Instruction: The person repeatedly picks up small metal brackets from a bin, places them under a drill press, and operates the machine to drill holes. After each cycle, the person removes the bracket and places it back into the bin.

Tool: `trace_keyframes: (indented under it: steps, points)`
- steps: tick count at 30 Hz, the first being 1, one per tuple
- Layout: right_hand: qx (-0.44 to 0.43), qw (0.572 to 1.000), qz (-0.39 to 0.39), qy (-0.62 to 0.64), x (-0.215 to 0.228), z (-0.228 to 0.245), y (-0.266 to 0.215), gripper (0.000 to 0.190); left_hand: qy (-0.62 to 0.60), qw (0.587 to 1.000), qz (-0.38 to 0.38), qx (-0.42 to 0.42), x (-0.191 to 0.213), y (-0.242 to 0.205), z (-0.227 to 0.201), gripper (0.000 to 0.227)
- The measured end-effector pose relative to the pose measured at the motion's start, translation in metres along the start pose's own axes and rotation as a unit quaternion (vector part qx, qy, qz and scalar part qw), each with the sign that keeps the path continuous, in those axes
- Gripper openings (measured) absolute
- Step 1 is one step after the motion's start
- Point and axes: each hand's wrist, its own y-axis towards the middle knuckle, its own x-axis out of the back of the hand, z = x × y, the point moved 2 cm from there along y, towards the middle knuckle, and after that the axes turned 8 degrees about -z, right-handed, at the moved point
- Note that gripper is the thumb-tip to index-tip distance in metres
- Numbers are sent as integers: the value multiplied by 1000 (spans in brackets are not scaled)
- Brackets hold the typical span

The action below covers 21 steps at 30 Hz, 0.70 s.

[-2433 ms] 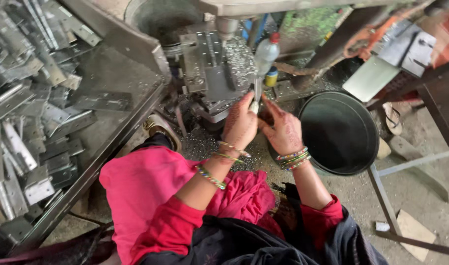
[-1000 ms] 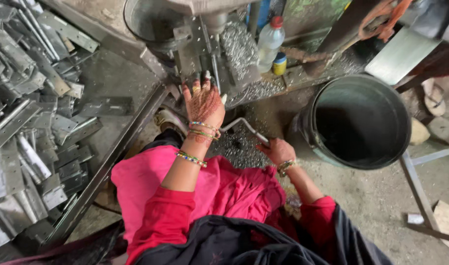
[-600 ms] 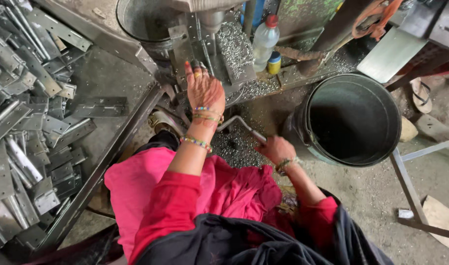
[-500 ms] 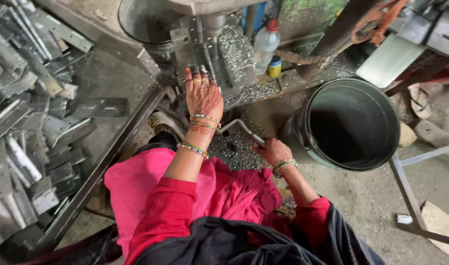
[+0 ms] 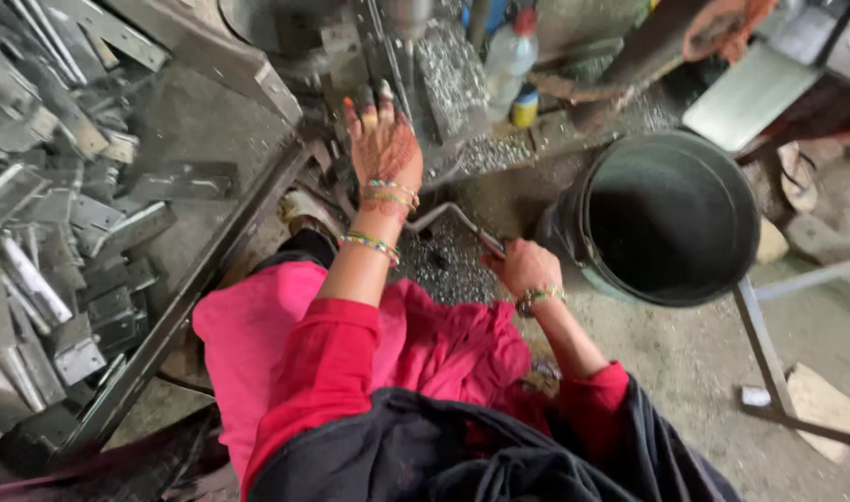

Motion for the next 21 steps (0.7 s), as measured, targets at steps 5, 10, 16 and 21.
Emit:
trace_keyframes:
  steps: [5, 10, 16, 21]
  points:
    - [65, 997, -41, 21, 29, 3, 0, 60, 21, 998, 56, -8, 9, 19, 5, 37]
    - [9, 1000, 5, 24, -23, -13, 23, 56, 21, 999, 43, 5, 5, 20, 2, 35]
    - [15, 998, 8, 66, -34, -15, 15, 58, 21, 999, 45, -1, 15, 17, 10, 38]
    - [62, 997, -48, 7, 36, 2, 0, 63, 113, 982, 148, -27, 18, 50, 14, 35]
